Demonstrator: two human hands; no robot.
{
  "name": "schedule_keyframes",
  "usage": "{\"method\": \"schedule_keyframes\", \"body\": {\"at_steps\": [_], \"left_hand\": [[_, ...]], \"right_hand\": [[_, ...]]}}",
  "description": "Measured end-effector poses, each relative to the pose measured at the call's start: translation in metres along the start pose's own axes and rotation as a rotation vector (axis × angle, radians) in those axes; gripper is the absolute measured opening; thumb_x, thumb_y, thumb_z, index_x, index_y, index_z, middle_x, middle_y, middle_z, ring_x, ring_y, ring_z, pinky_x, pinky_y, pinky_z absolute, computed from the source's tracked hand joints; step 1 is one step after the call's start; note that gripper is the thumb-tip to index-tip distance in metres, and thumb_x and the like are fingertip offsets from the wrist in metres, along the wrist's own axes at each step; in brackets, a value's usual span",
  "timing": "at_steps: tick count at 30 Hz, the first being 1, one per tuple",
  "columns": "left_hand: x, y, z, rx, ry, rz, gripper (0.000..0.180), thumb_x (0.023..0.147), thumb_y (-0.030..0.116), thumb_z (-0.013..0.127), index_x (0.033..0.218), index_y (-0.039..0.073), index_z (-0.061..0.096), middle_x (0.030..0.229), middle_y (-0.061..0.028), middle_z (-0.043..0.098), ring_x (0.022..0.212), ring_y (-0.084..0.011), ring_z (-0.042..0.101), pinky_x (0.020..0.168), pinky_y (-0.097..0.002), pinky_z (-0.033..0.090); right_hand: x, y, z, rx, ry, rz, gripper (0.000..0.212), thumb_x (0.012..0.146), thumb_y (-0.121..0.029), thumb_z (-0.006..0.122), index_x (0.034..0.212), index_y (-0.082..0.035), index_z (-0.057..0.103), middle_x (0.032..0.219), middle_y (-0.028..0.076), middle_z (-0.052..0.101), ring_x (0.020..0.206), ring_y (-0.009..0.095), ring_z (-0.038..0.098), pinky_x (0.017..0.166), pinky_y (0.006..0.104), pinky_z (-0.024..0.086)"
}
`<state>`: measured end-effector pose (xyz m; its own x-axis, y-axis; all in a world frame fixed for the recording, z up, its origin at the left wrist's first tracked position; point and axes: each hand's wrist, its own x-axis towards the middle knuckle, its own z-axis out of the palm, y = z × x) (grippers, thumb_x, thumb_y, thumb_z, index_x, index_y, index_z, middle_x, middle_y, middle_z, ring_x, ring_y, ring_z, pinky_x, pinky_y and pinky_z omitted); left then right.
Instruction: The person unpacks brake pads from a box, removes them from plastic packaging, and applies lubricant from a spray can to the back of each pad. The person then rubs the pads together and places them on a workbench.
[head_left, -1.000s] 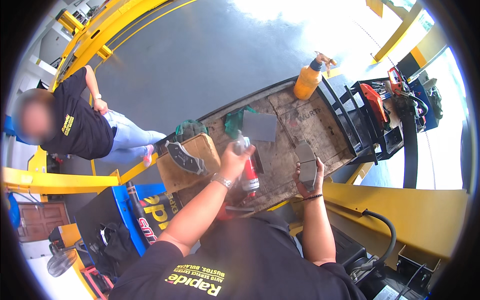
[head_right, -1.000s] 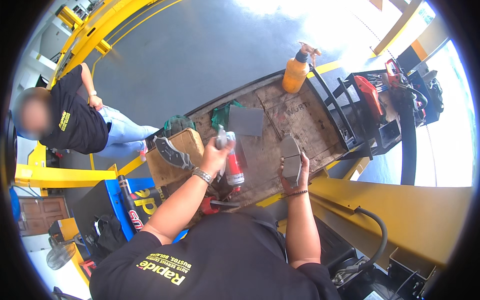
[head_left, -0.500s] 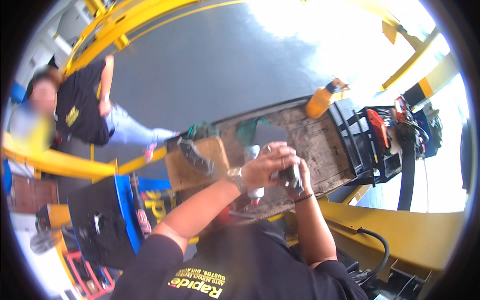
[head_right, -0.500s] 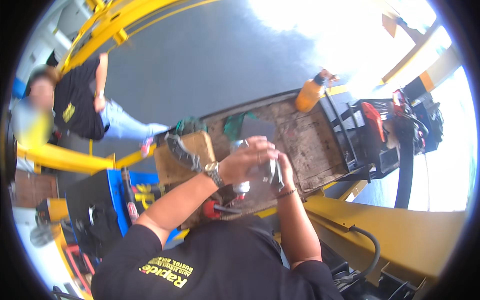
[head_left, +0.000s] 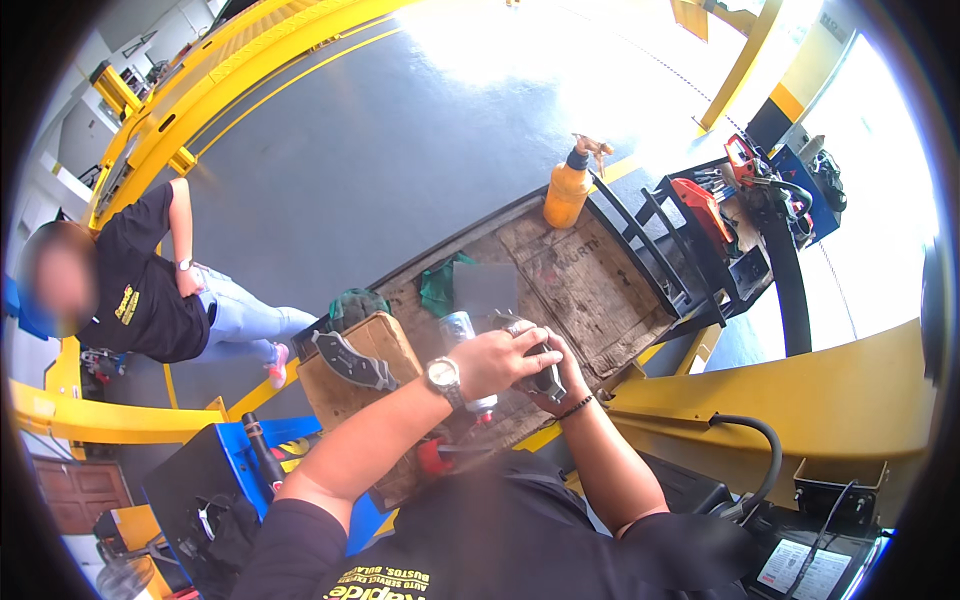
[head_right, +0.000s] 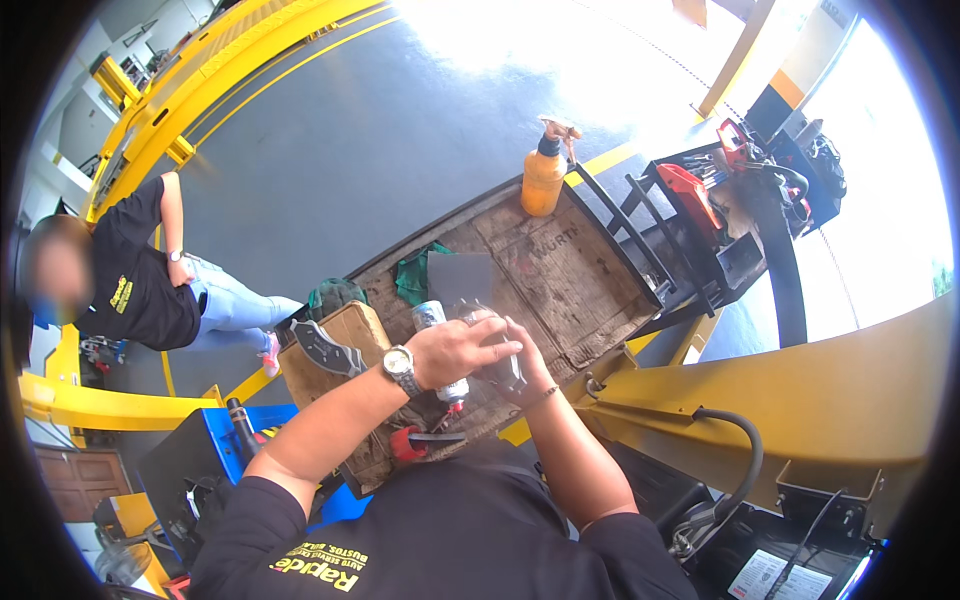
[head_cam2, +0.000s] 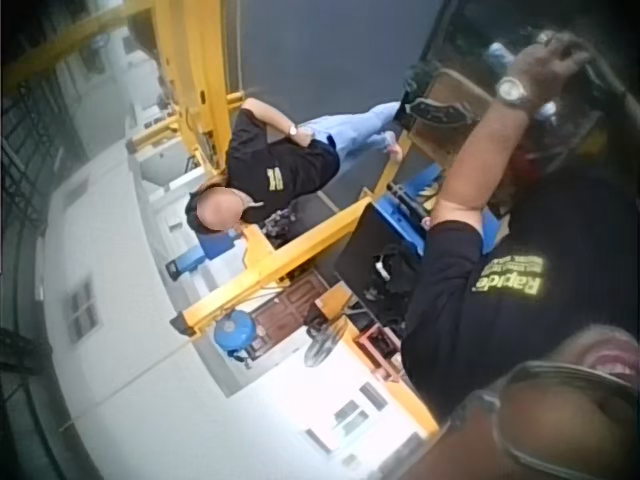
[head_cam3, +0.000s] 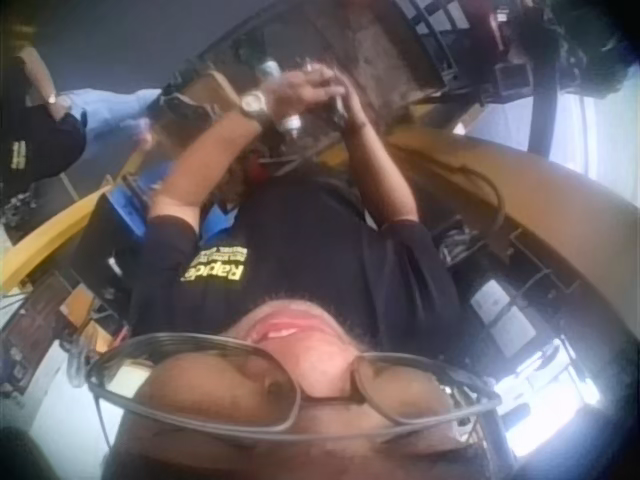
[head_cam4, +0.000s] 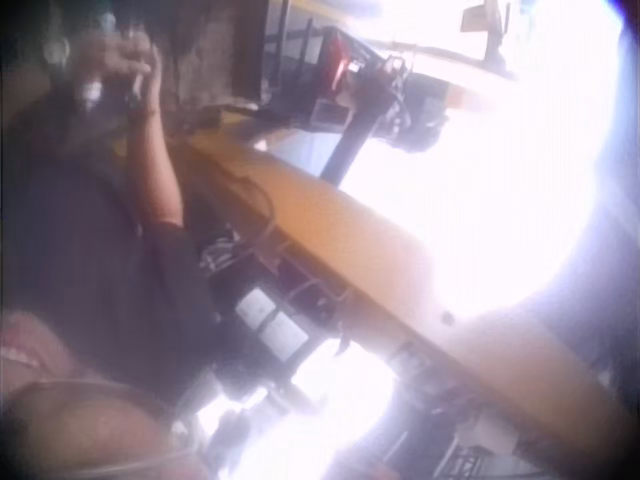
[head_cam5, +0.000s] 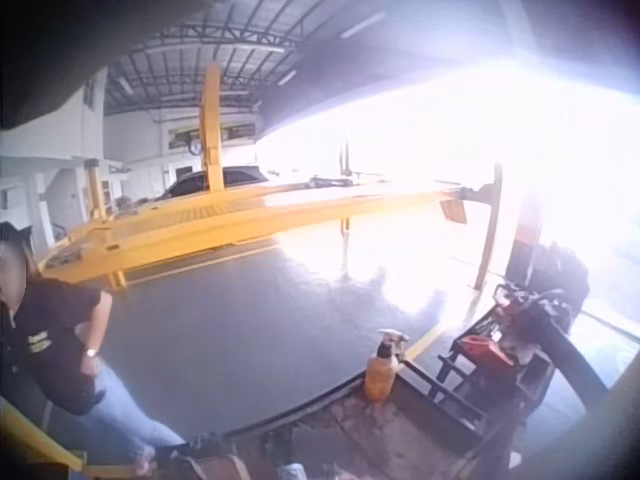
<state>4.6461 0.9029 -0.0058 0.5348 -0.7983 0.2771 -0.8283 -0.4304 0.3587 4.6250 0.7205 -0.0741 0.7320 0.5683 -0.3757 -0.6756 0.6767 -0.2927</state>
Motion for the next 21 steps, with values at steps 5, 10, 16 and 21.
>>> {"method": "schedule_keyframes", "body": {"at_steps": [5, 10, 16, 21], "left_hand": [[-0.044, 0.033, 0.014, -0.099, -0.066, -0.134, 0.08, 0.078, 0.01, 0.073, 0.149, 0.009, 0.038, 0.148, -0.0204, 0.042, 0.141, -0.0341, 0.039, 0.113, -0.0414, 0.041], [-0.14, 0.081, 0.023, -0.22, 0.261, -0.532, 0.05, 0.078, 0.017, 0.079, 0.124, 0.007, 0.064, 0.129, -0.0138, 0.061, 0.115, -0.0309, 0.062, 0.096, -0.0392, 0.053], [-0.248, 0.097, 0.008, 0.135, 0.216, -0.935, 0.034, 0.081, 0.02, 0.078, 0.112, 0.008, 0.07, 0.103, -0.0096, 0.071, 0.091, -0.0266, 0.069, 0.079, -0.037, 0.055], [-0.247, 0.049, -0.01, 0.299, 0.164, -0.963, 0.058, 0.08, 0.015, 0.075, 0.134, 0.012, 0.056, 0.135, -0.0121, 0.055, 0.123, -0.0306, 0.056, 0.096, -0.0431, 0.052]], "right_hand": [[0.009, 0.008, -0.017, -0.025, 0.069, -0.05, 0.044, 0.101, -0.033, 0.05, 0.136, -0.007, 0.053, 0.118, 0.013, 0.065, 0.104, 0.027, 0.066, 0.085, 0.0396, 0.058], [0.027, -0.047, -0.069, -1.193, 0.487, -0.419, 0.074, 0.08, -0.025, 0.08, 0.143, -0.003, 0.048, 0.126, 0.018, 0.064, 0.1, 0.029, 0.067, 0.088, 0.0398, 0.054], [0.027, -0.113, -0.098, -2.462, 0.927, -0.18, 0.087, 0.074, -0.024, 0.081, 0.15, -0.025, 0.04, 0.112, 0.02, 0.062, 0.103, 0.04, 0.065, 0.086, 0.049, 0.054], [0.026, -0.128, -0.112, -2.555, 0.855, -0.148, 0.085, 0.077, -0.029, 0.08, 0.151, -0.023, 0.039, 0.127, 0.022, 0.056, 0.119, 0.039, 0.057, 0.1, 0.0468, 0.048]]}}
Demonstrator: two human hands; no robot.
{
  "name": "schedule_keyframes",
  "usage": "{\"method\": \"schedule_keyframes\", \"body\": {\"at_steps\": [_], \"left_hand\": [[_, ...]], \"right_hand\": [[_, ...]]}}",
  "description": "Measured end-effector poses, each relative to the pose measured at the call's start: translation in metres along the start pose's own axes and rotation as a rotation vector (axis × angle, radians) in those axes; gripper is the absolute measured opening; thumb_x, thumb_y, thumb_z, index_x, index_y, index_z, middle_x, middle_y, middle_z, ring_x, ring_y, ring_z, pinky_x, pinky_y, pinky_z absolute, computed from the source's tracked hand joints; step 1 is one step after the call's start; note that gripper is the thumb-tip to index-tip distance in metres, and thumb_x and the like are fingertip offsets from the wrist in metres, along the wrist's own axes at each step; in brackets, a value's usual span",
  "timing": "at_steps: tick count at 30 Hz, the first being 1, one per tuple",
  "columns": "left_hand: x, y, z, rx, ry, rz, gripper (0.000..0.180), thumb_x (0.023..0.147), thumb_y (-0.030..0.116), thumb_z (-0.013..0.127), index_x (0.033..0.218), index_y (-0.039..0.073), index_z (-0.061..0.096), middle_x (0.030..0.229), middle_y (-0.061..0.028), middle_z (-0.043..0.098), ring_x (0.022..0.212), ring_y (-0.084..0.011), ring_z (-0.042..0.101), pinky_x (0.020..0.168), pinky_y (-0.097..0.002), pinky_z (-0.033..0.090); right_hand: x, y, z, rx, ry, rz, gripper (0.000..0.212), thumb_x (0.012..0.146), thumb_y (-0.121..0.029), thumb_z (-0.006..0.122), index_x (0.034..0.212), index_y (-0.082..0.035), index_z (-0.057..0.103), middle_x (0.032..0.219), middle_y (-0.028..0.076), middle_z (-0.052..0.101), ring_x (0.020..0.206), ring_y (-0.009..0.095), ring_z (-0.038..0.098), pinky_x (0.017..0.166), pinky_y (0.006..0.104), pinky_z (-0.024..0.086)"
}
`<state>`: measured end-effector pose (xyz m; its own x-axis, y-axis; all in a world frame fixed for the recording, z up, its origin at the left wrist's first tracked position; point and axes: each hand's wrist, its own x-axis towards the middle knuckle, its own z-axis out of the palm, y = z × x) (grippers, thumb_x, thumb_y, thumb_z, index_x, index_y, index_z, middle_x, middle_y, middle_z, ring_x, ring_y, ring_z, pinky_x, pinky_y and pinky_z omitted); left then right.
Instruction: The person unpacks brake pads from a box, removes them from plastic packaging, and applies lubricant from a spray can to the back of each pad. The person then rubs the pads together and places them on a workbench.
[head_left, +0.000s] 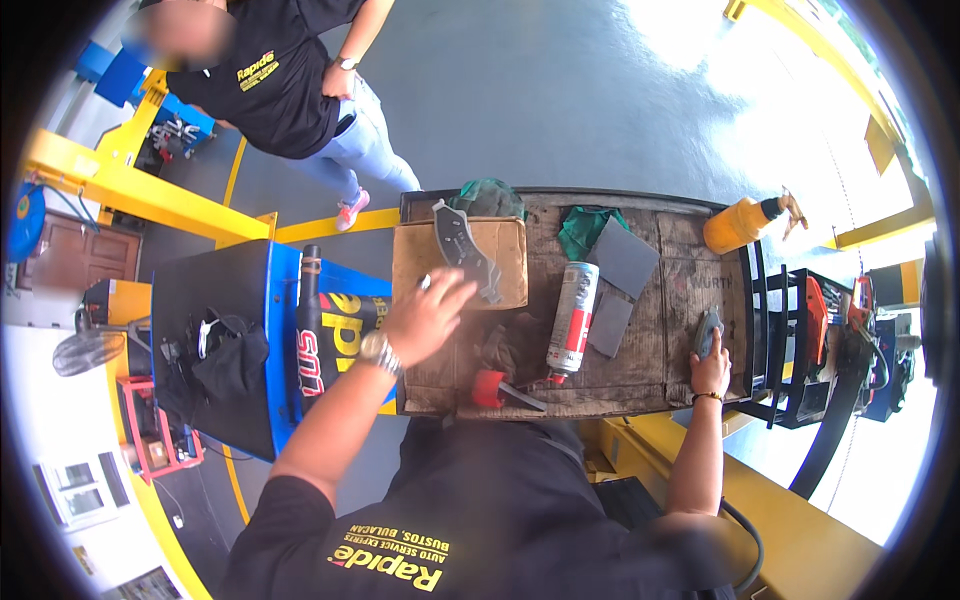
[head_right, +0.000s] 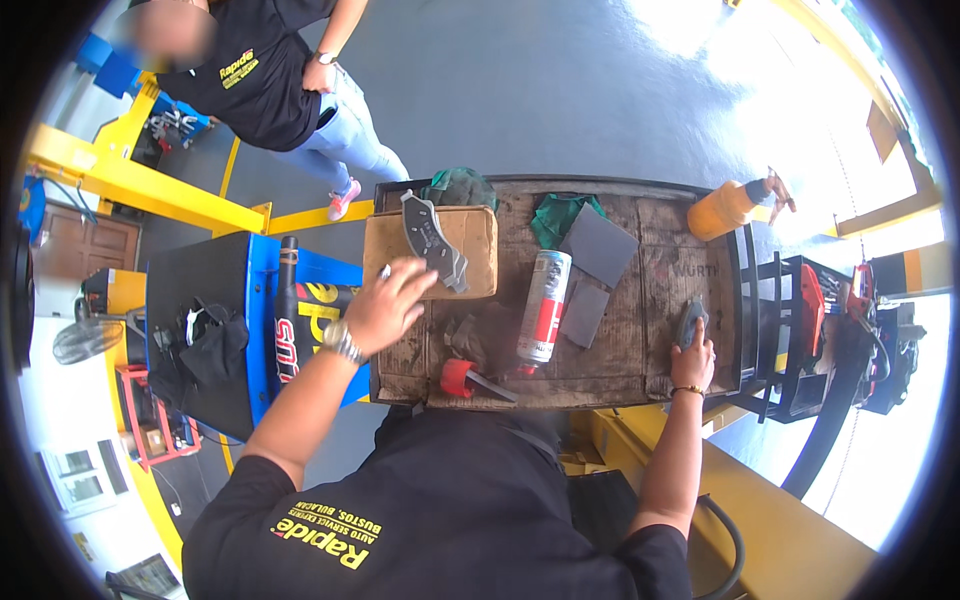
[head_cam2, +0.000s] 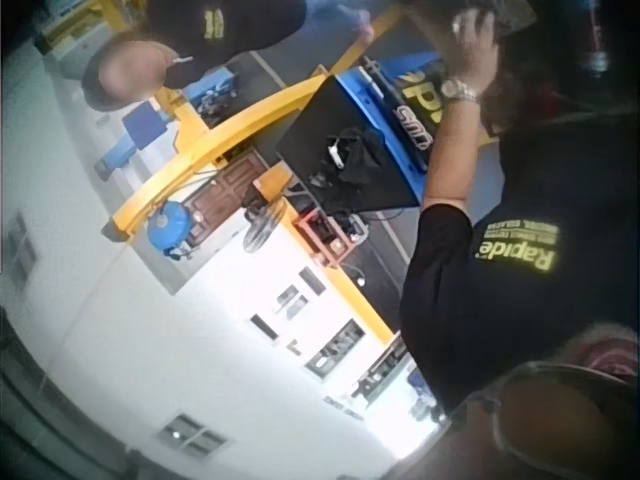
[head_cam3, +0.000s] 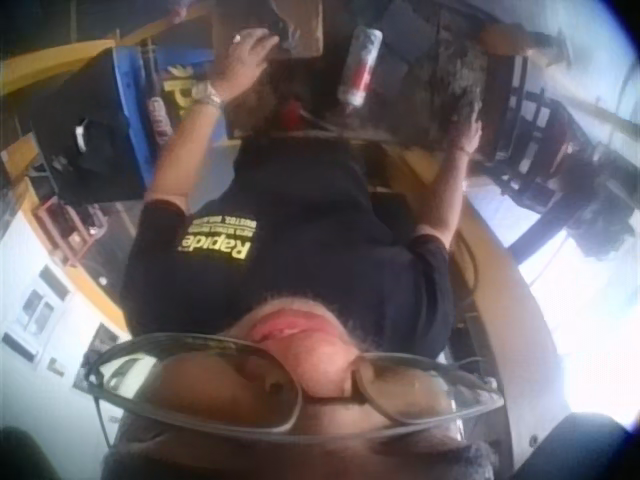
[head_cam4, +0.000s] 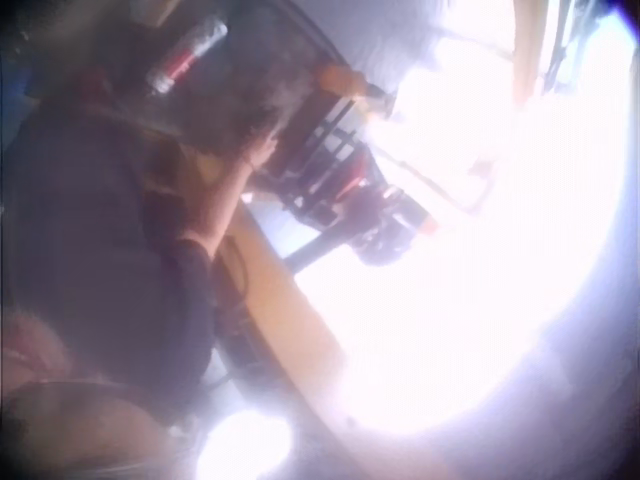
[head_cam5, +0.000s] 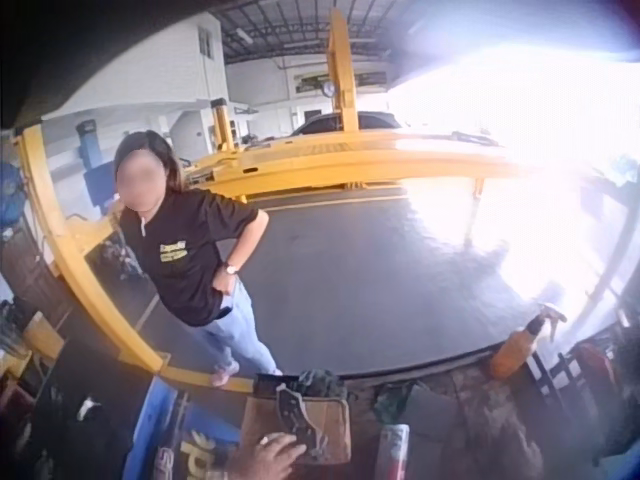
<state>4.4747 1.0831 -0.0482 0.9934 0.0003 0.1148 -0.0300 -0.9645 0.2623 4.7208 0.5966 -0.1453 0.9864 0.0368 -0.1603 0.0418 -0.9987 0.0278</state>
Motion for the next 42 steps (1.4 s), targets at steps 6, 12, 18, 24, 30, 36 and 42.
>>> {"method": "schedule_keyframes", "body": {"at_steps": [6, 12, 18, 24, 30, 36, 42], "left_hand": [[0.091, -0.06, 0.036, 0.369, -0.29, 0.238, 0.038, 0.091, 0.009, 0.05, 0.128, 0.012, 0.057, 0.135, -0.0091, 0.056, 0.137, -0.0294, 0.044, 0.117, -0.0494, 0.031], [0.126, -0.06, 0.009, 0.4, -0.539, 0.451, 0.036, 0.079, 0.026, 0.073, 0.11, 0.012, 0.061, 0.109, -0.0051, 0.063, 0.108, -0.0246, 0.063, 0.108, -0.0456, 0.041], [0.123, -0.041, 0.004, 0.25, -0.603, 0.088, 0.051, 0.068, 0.034, 0.086, 0.106, 0.007, 0.064, 0.105, -0.0092, 0.067, 0.101, -0.0295, 0.067, 0.085, -0.0426, 0.055], [0.083, -0.038, -0.025, -0.265, -0.056, -0.117, 0.067, 0.073, 0.033, 0.083, 0.128, 0.004, 0.059, 0.114, -0.0142, 0.065, 0.108, -0.0317, 0.064, 0.091, -0.0396, 0.052], [0.008, -0.023, -0.01, -1.612, 0.455, -0.445, 0.07, 0.087, 0.042, 0.073, 0.14, 0.002, 0.05, 0.109, -0.0079, 0.063, 0.099, -0.018, 0.062, 0.087, -0.0348, 0.05], [-0.031, 0.019, 0.011, -2.269, 0.681, -0.938, 0.068, 0.094, 0.068, 0.047, 0.122, 0.007, 0.056, 0.091, -0.0067, 0.059, 0.08, -0.0201, 0.06, 0.071, -0.0381, 0.051], [-0.056, 0.035, 0.025, -2.295, 0.673, -1.042, 0.072, 0.092, 0.073, 0.047, 0.118, 0.006, 0.055, 0.09, -0.0069, 0.06, 0.08, -0.0224, 0.061, 0.071, -0.0389, 0.052]], "right_hand": [[-0.015, -0.072, -0.019, 0.149, 0.171, -0.133, 0.068, 0.083, -0.037, 0.074, 0.142, -0.013, 0.05, 0.144, 0.023, 0.044, 0.133, 0.04, 0.045, 0.109, 0.0449, 0.041], [-0.012, -0.148, -0.01, 0.431, 0.197, -0.407, 0.053, 0.081, -0.028, 0.074, 0.127, -0.007, 0.06, 0.135, 0.019, 0.053, 0.122, 0.039, 0.054, 0.103, 0.047, 0.045], [0.062, -0.19, 0.0, 0.202, 0.195, -0.517, 0.075, 0.082, -0.03, 0.075, 0.146, -0.011, 0.041, 0.142, 0.015, 0.049, 0.132, 0.034, 0.048, 0.106, 0.0543, 0.04], [0.102, -0.19, -0.021, 0.015, -0.097, -0.488, 0.077, 0.079, -0.031, 0.078, 0.147, -0.02, 0.043, 0.137, 0.011, 0.054, 0.133, 0.033, 0.047, 0.107, 0.0559, 0.035], [0.095, -0.13, -0.047, 0.621, -0.03, -0.475, 0.033, 0.086, -0.018, 0.069, 0.116, -0.005, 0.065, 0.103, 0.02, 0.069, 0.1, 0.039, 0.065, 0.087, 0.0437, 0.052], [0.012, -0.135, -0.029, 0.383, 0.207, -0.156, 0.042, 0.088, -0.037, 0.069, 0.108, -0.001, 0.061, 0.11, 0.022, 0.064, 0.095, 0.041, 0.063, 0.083, 0.051, 0.051], [-0.055, -0.191, 0.006, 0.216, -0.124, 0.193, 0.068, 0.078, -0.049, 0.078, 0.122, -0.003, 0.052, 0.12, 0.023, 0.066, 0.111, 0.043, 0.063, 0.096, 0.0495, 0.049]]}}
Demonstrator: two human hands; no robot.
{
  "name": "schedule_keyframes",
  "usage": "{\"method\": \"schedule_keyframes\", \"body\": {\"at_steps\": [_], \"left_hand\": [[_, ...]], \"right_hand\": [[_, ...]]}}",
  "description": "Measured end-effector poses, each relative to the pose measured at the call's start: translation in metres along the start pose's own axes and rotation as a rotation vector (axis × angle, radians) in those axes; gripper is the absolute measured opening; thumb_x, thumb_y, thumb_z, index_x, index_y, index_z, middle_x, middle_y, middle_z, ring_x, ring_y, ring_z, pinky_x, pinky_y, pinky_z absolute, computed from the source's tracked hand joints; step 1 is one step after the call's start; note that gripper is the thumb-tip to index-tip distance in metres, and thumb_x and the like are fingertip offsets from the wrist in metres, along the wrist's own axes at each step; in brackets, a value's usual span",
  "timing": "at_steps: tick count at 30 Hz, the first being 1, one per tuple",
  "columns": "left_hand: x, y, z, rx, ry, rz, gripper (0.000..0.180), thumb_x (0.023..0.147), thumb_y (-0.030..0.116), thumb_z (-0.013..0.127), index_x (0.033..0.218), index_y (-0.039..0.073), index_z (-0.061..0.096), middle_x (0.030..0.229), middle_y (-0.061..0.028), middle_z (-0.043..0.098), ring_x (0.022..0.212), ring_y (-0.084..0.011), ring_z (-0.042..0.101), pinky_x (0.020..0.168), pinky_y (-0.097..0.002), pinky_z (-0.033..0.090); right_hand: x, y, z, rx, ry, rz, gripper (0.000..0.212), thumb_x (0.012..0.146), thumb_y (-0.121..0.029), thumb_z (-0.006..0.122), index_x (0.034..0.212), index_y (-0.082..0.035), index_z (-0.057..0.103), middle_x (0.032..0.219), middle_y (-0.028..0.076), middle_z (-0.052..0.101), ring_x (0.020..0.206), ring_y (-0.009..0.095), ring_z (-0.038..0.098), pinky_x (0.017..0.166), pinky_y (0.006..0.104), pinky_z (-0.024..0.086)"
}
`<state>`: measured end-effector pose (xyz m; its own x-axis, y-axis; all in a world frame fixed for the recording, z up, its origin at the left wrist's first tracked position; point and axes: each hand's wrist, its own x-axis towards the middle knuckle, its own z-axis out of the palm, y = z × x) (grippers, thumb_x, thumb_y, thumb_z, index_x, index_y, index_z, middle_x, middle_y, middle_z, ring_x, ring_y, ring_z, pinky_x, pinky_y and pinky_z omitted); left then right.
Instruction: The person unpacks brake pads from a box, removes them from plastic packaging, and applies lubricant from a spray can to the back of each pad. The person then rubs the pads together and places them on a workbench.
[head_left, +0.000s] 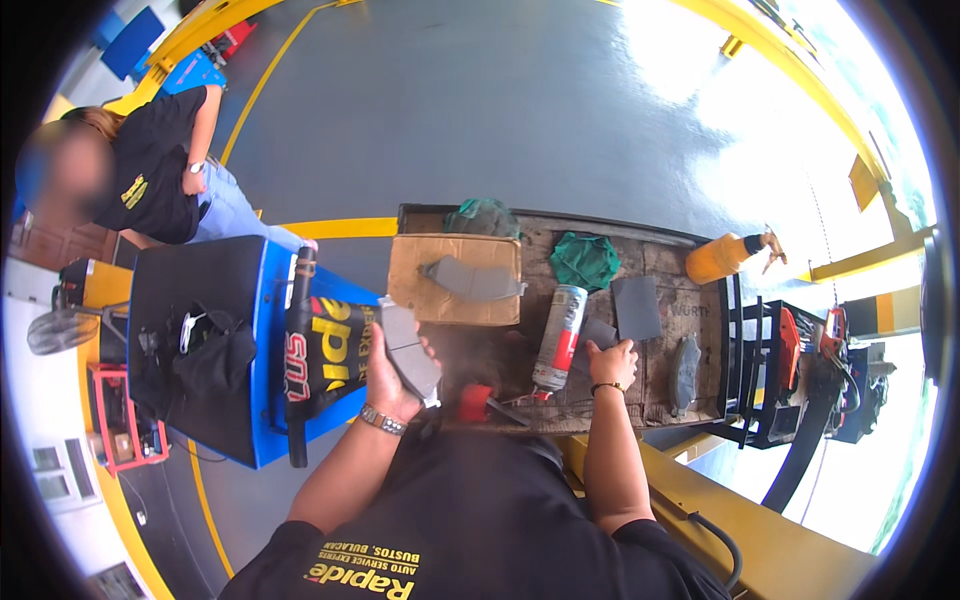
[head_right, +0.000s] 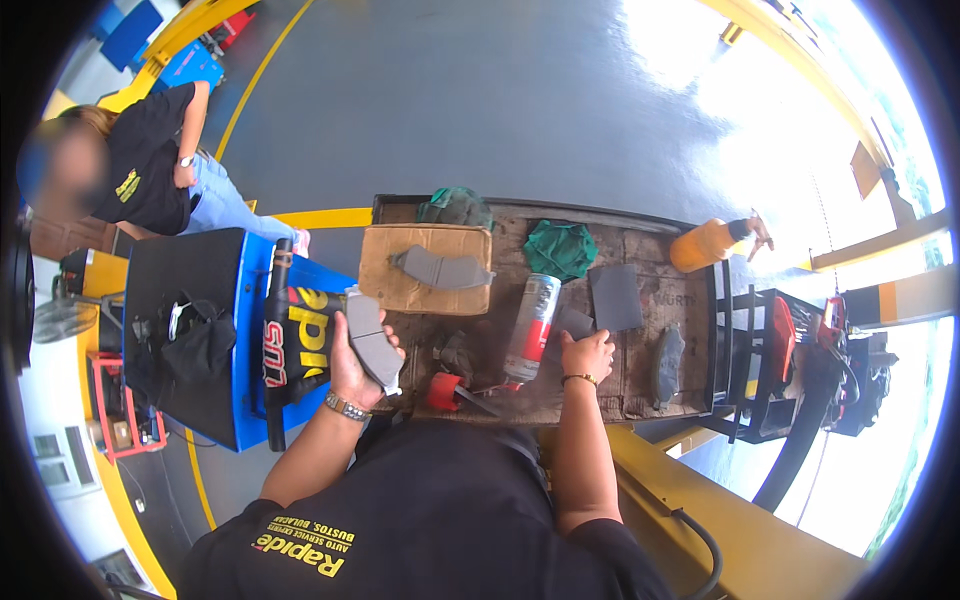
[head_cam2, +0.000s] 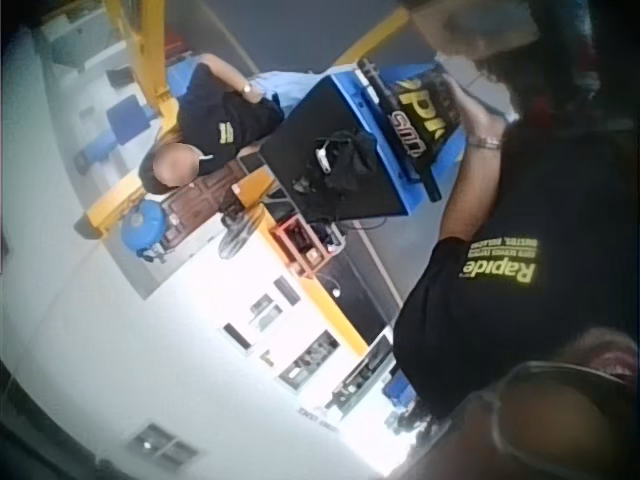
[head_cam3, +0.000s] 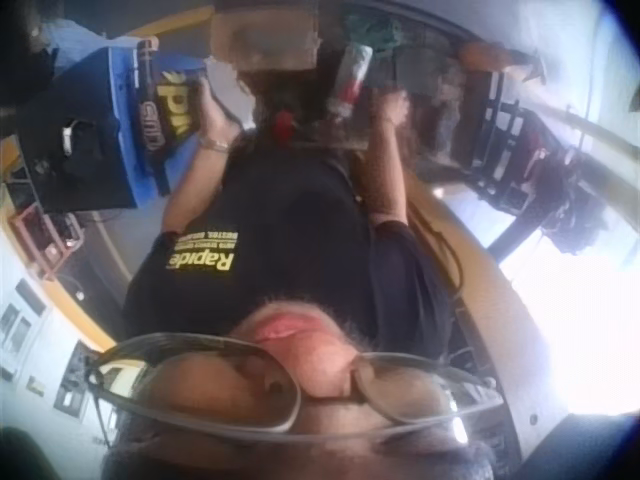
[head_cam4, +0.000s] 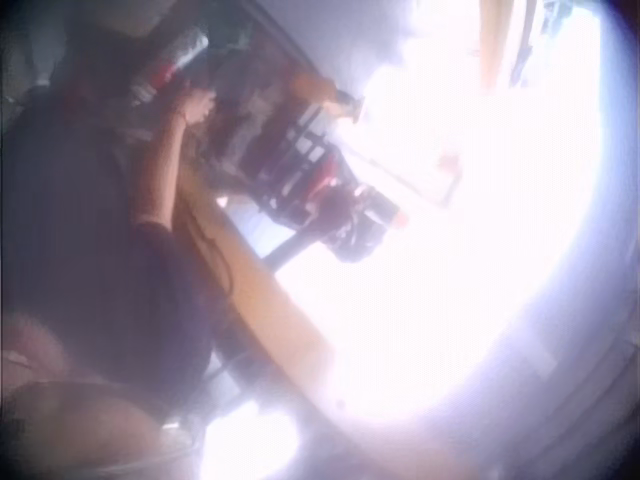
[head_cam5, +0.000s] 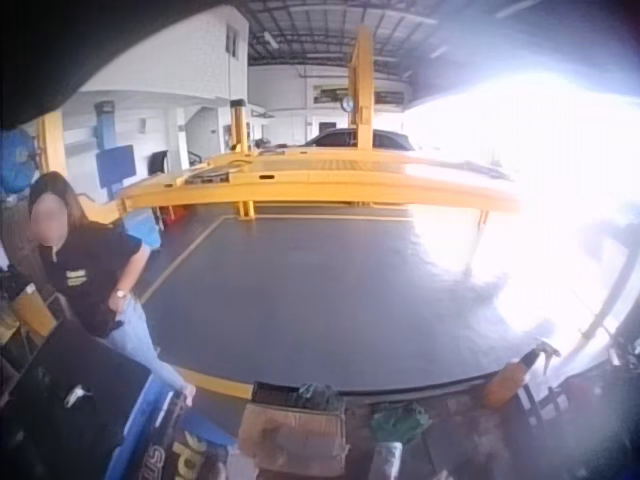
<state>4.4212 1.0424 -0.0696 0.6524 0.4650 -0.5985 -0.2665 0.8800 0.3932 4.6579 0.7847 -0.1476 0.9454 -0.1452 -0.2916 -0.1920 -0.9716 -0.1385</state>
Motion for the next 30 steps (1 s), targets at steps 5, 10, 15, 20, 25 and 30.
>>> {"method": "schedule_keyframes", "body": {"at_steps": [5, 10, 15, 20, 25, 30], "left_hand": [[-0.013, 0.005, 0.012, -0.006, -0.088, -0.023, 0.068, 0.094, 0.071, 0.045, 0.122, 0.009, 0.055, 0.094, -0.0087, 0.062, 0.085, -0.0241, 0.063, 0.077, -0.0462, 0.054], [-0.015, 0.01, 0.035, 0.027, -0.178, -0.092, 0.068, 0.094, 0.07, 0.045, 0.122, 0.01, 0.059, 0.104, -0.0118, 0.066, 0.094, -0.0262, 0.065, 0.087, -0.0509, 0.054], [-0.017, 0.007, 0.019, 0.099, -0.318, -0.023, 0.077, 0.091, 0.074, 0.046, 0.129, 0.007, 0.056, 0.115, -0.014, 0.065, 0.11, -0.0289, 0.063, 0.092, -0.052, 0.053], [-0.019, -0.005, 0.016, 0.133, -0.534, -0.074, 0.063, 0.093, 0.053, 0.062, 0.133, 0.005, 0.055, 0.128, -0.0153, 0.062, 0.12, -0.0298, 0.061, 0.099, -0.048, 0.052], [-0.034, -0.001, -0.028, 0.184, -0.145, -0.001, 0.04, 0.092, 0.013, 0.064, 0.13, 0.002, 0.058, 0.124, -0.0128, 0.066, 0.108, -0.0293, 0.067, 0.097, -0.0452, 0.053], [-0.03, 0.02, -0.028, 0.057, -0.318, -0.008, 0.044, 0.094, 0.007, 0.059, 0.137, 0.003, 0.05, 0.127, -0.0128, 0.062, 0.114, -0.0274, 0.064, 0.094, -0.0427, 0.054]], "right_hand": [[0.008, -0.005, 0.007, 0.057, -0.062, 0.064, 0.071, 0.078, -0.042, 0.081, 0.127, -0.004, 0.046, 0.121, 0.022, 0.066, 0.113, 0.043, 0.062, 0.099, 0.0542, 0.046], [0.043, 0.046, 0.022, 0.493, -0.049, -0.286, 0.032, 0.087, -0.024, 0.075, 0.103, 0.001, 0.062, 0.095, 0.013, 0.069, 0.088, 0.026, 0.066, 0.077, 0.0368, 0.052], [-0.075, -0.045, -0.125, 1.154, -0.536, -0.639, 0.007, 0.095, -0.01, 0.066, 0.095, -0.003, 0.064, 0.086, -0.003, 0.062, 0.075, 0.003, 0.051, 0.067, 0.0202, 0.043], [-0.15, -0.123, -0.099, 0.717, -0.535, -0.936, 0.035, 0.087, -0.03, 0.076, 0.093, 0.002, 0.064, 0.084, 0.02, 0.069, 0.074, 0.032, 0.07, 0.065, 0.04, 0.054], [-0.164, -0.161, -0.094, 0.343, -0.088, -1.252, 0.029, 0.082, -0.028, 0.077, 0.083, -0.003, 0.062, 0.076, 0.016, 0.067, 0.069, 0.037, 0.065, 0.061, 0.0445, 0.052], [-0.077, -0.201, -0.011, -0.042, 0.113, -1.33, 0.066, 0.078, -0.033, 0.079, 0.133, -0.007, 0.053, 0.127, 0.018, 0.055, 0.118, 0.037, 0.053, 0.1, 0.0495, 0.041]]}}
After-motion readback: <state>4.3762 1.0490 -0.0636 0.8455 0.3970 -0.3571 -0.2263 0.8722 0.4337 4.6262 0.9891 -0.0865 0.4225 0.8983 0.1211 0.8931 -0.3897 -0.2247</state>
